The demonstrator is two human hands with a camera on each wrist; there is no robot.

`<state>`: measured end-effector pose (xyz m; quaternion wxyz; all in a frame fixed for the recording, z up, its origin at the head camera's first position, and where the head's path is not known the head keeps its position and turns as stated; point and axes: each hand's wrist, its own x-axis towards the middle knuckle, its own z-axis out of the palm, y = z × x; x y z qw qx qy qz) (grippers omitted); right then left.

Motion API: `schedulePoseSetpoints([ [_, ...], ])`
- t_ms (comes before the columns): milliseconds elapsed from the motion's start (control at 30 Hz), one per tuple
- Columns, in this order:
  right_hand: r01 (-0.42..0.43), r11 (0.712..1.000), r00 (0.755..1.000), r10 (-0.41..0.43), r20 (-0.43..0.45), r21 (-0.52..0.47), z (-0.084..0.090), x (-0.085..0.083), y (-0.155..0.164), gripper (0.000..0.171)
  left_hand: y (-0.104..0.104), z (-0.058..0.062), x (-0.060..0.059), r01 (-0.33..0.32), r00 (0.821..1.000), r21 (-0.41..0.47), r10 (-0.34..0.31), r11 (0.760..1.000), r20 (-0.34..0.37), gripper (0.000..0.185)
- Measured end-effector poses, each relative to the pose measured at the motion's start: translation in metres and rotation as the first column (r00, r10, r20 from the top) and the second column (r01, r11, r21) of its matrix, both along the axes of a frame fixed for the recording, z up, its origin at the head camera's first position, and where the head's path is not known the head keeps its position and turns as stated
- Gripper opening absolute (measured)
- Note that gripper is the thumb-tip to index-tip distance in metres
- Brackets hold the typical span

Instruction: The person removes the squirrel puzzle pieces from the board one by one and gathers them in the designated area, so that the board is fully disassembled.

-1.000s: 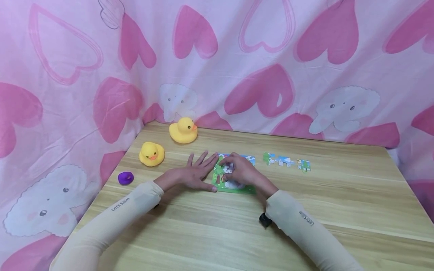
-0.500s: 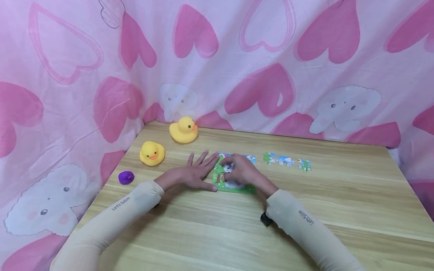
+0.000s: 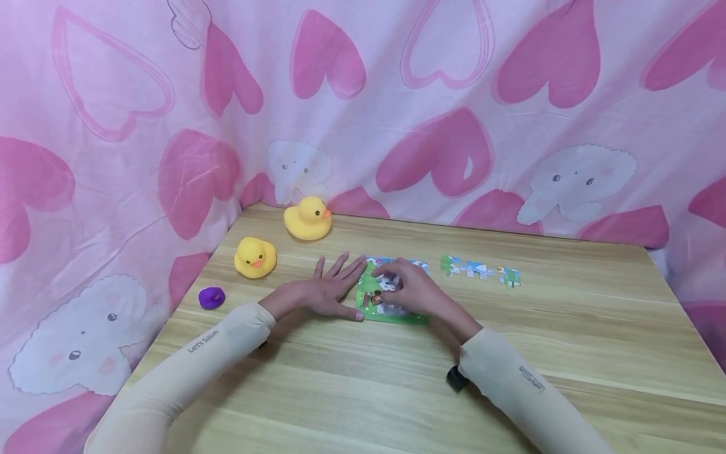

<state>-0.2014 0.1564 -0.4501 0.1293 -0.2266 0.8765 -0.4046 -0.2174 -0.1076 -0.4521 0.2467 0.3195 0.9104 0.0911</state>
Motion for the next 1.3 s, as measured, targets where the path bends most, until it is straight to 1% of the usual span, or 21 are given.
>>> schedulePoseSetpoints([
  [267, 0.043, 0.999, 0.999, -0.043, -0.013, 0.006, 0.007, 0.011, 0.031, 0.045, 0.0, 0.002, 0.0, -0.005, 1.0, 0.0, 0.005, 1.0, 0.008, 0.121],
  [400, 0.057, 0.997, 0.997, -0.054, -0.055, 0.045, 0.008, 0.012, 0.049, 0.045, 0.0, 0.002, 0.0, -0.005, 1.0, -0.003, 0.005, 1.0, 0.009, 0.121],
  [500, 0.082, 0.994, 0.993, -0.075, -0.095, 0.075, 0.01, 0.012, 0.063, 0.045, 0.0, 0.002, 0.001, -0.002, 1.0, -0.007, 0.002, 1.0, 0.005, 0.121],
  [600, 0.097, 0.99, 0.99, -0.086, -0.114, 0.1, 0.011, 0.013, 0.076, 0.044, 0.0, 0.002, 0.001, -0.002, 1.0, -0.013, 0.002, 1.0, 0.003, 0.121],
  [867, 0.147, 0.973, 0.98, -0.118, -0.161, 0.18, 0.004, 0.015, 0.103, 0.045, 0.001, 0.002, 0.001, -0.005, 1.0, -0.017, 0.005, 1.0, -0.002, 0.121],
  [967, 0.169, 0.964, 0.977, -0.137, -0.162, 0.205, 0.002, 0.015, 0.11, 0.045, 0.001, 0.001, 0.001, -0.008, 1.0, -0.013, 0.008, 1.0, 0.002, 0.122],
  [1067, 0.183, 0.958, 0.979, -0.157, -0.133, 0.22, 0.0, 0.015, 0.116, 0.045, 0.0, 0.0, 0.0, -0.01, 1.0, -0.012, 0.01, 1.0, 0.006, 0.122],
  [1300, 0.159, 0.957, 0.985, -0.138, -0.101, 0.243, -0.001, 0.015, 0.123, 0.047, 0.0, -0.003, -0.001, -0.006, 1.0, 0.001, 0.006, 1.0, 0.005, 0.121],
])
